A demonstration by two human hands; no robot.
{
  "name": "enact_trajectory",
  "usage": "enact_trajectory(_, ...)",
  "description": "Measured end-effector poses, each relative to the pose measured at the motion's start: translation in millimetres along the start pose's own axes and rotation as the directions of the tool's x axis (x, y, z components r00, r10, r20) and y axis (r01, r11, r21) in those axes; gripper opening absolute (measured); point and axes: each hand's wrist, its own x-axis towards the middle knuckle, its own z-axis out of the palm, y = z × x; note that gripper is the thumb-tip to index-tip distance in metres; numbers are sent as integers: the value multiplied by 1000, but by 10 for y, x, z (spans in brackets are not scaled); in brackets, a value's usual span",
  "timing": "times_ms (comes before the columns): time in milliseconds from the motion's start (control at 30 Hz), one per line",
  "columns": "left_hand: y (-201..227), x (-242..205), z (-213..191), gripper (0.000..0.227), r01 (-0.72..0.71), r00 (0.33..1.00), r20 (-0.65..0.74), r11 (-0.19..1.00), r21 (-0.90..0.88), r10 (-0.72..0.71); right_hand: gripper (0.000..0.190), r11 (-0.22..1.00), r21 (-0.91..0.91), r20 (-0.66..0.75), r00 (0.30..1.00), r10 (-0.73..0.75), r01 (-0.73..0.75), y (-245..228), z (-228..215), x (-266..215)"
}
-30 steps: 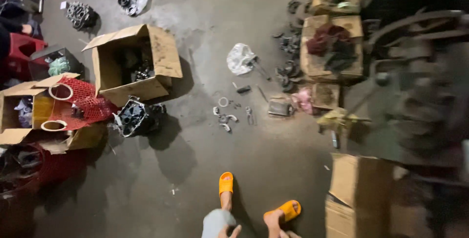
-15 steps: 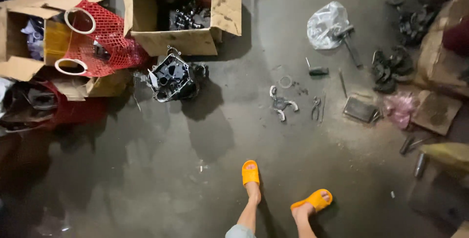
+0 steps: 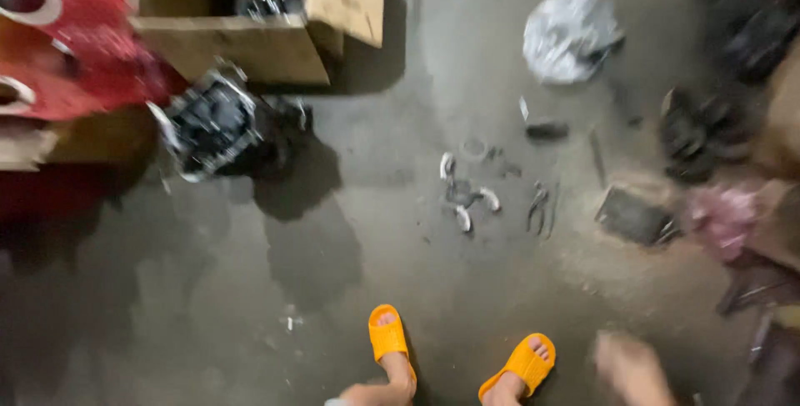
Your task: The person assembles a circular mechanical component on the floor, fitting curved metal pieces into a central housing. They use pliers to secure a ring and adjust internal parts, then briefly move to a lathe to handle a cylindrical object before returning to the floor to continue the assembly.
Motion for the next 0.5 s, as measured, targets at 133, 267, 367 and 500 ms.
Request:
enact_trajectory(133,1480,1240,605,42,-802,498,689,583,134,527,29,739,-610,-41,920,-390,287,11,359,1814)
enact_trajectory(267,1909,2299,1213,33,-844,536,560,414,340,632,34,793,-602,103,994,-39,93,-401,980,2442)
enact_trajectory(367,1841,2899,1360,30,-862,501,647,398,314,575,26,719,-682,200,980,5,136,-420,1232,2647)
enact_trajectory(500,1528,3381,1423,34,-806,548,685,522,278,481,27,626,-726,319,946,-59,284,-581,1527,2328)
